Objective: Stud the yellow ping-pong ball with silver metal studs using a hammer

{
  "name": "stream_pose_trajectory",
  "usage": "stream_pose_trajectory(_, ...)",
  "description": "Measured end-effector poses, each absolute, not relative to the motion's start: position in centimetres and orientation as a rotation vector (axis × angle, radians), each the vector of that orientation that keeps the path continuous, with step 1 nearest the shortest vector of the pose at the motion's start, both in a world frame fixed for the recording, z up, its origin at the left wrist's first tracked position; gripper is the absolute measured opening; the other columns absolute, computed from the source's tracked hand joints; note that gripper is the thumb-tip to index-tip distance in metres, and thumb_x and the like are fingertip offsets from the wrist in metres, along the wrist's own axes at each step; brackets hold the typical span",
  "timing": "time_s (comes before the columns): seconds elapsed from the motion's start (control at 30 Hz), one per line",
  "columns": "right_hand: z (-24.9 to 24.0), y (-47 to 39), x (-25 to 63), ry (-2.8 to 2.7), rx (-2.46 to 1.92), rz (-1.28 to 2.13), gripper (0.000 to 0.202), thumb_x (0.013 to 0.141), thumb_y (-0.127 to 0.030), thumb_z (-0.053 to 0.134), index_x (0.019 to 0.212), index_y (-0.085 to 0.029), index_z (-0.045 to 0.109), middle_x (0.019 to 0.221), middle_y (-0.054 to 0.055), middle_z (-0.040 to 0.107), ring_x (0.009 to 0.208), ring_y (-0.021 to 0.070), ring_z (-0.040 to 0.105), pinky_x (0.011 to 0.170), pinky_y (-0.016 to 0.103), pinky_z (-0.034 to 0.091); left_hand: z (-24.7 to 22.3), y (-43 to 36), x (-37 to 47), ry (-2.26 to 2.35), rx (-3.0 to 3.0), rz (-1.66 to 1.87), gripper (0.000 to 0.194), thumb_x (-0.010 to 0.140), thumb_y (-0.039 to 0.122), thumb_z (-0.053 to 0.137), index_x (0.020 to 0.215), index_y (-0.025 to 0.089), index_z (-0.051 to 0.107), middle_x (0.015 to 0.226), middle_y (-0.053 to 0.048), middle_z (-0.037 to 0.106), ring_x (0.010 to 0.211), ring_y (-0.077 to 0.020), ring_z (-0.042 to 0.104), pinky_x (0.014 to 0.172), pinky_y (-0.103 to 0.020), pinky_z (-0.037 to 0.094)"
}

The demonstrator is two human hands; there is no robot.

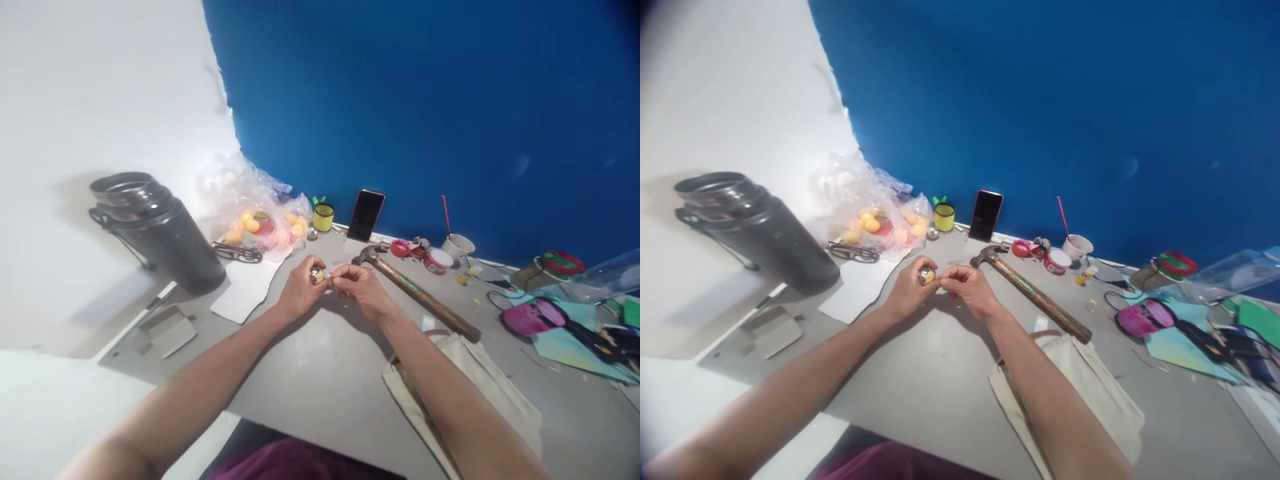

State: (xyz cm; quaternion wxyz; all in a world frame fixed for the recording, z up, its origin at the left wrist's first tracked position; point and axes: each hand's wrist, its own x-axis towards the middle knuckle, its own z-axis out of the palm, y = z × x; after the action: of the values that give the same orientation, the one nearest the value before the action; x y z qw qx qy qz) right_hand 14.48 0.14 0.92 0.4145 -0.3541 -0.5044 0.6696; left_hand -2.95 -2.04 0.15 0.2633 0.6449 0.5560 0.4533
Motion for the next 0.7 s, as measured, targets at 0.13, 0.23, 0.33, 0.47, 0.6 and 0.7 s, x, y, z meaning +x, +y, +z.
stream_pose_trajectory(0.13, 0.7, 0.2, 14.6, -1.243, -0.901, 1.734, 0.032, 0.058, -0.041, 0.094, 0.074, -0.02, 0.075, 0.072, 0.0, 0.068, 0.062, 0.0106, 0.052, 0.056, 0.024, 0.041, 0.2, -2.2, -3.0, 1.511, 1.802, 1.153, 0.021, 0.079, 0.038, 0.069, 0.086, 0.021, 0.059, 0.075, 0.002, 0.062, 0.069, -0.0161, 0.056, 0.066, -0.028, 0.041)
stream_pose_trajectory(0.23, 0.6, 0.2, 14.6, -1.22, -0.891, 1.76, 0.034, 0.057, -0.039, 0.095, 0.077, -0.021, 0.075, 0.072, -0.001, 0.068, 0.064, 0.0113, 0.054, 0.057, 0.024, 0.042, 0.4, -2.4, -2.9, 1.522, 1.85, 1.141, 0.019, 0.08, 0.037, 0.067, 0.085, 0.022, 0.058, 0.076, 0.001, 0.063, 0.07, -0.0167, 0.056, 0.066, -0.028, 0.04)
stream_pose_trajectory(0.33, 0.5, 0.0, 14.4, -1.208, -0.89, 1.76, 0.034, 0.057, -0.039, 0.095, 0.075, -0.02, 0.074, 0.071, -0.001, 0.067, 0.064, 0.0109, 0.054, 0.058, 0.025, 0.042, 0.5, -2.4, -2.9, 1.556, 1.872, 1.115, 0.017, 0.081, 0.037, 0.066, 0.082, 0.022, 0.057, 0.075, 0.001, 0.063, 0.07, -0.0174, 0.055, 0.065, -0.029, 0.038)
stream_pose_trajectory(0.47, 0.5, -0.3, 13.9, -1.213, -0.911, 1.754, 0.034, 0.057, -0.041, 0.095, 0.073, -0.02, 0.074, 0.07, -0.001, 0.068, 0.061, 0.0098, 0.052, 0.057, 0.025, 0.041, 0.3, -2.4, -2.9, 1.592, 1.893, 1.084, 0.02, 0.082, 0.04, 0.066, 0.082, 0.022, 0.055, 0.074, 0.001, 0.061, 0.069, -0.0178, 0.054, 0.064, -0.029, 0.037)
stream_pose_trajectory(0.6, 0.4, -0.5, 13.5, -1.19, -0.942, 1.776, 0.034, 0.056, -0.04, 0.095, 0.073, -0.02, 0.074, 0.071, 0.0, 0.07, 0.061, 0.0104, 0.054, 0.055, 0.024, 0.039, -0.1, -2.5, -3.1, 1.633, 1.961, 1.032, 0.017, 0.084, 0.038, 0.063, 0.083, 0.023, 0.055, 0.076, 0.001, 0.061, 0.07, -0.0178, 0.054, 0.064, -0.029, 0.036)
stream_pose_trajectory(0.7, 0.4, -0.6, 13.4, -1.167, -0.954, 1.808, 0.034, 0.056, -0.04, 0.095, 0.073, -0.02, 0.074, 0.073, 0.001, 0.072, 0.064, 0.0118, 0.057, 0.056, 0.024, 0.04, -0.3, -2.5, -3.1, 1.682, 2.014, 0.976, 0.014, 0.085, 0.035, 0.062, 0.085, 0.023, 0.056, 0.078, 0.0, 0.063, 0.072, -0.0184, 0.056, 0.065, -0.029, 0.036)
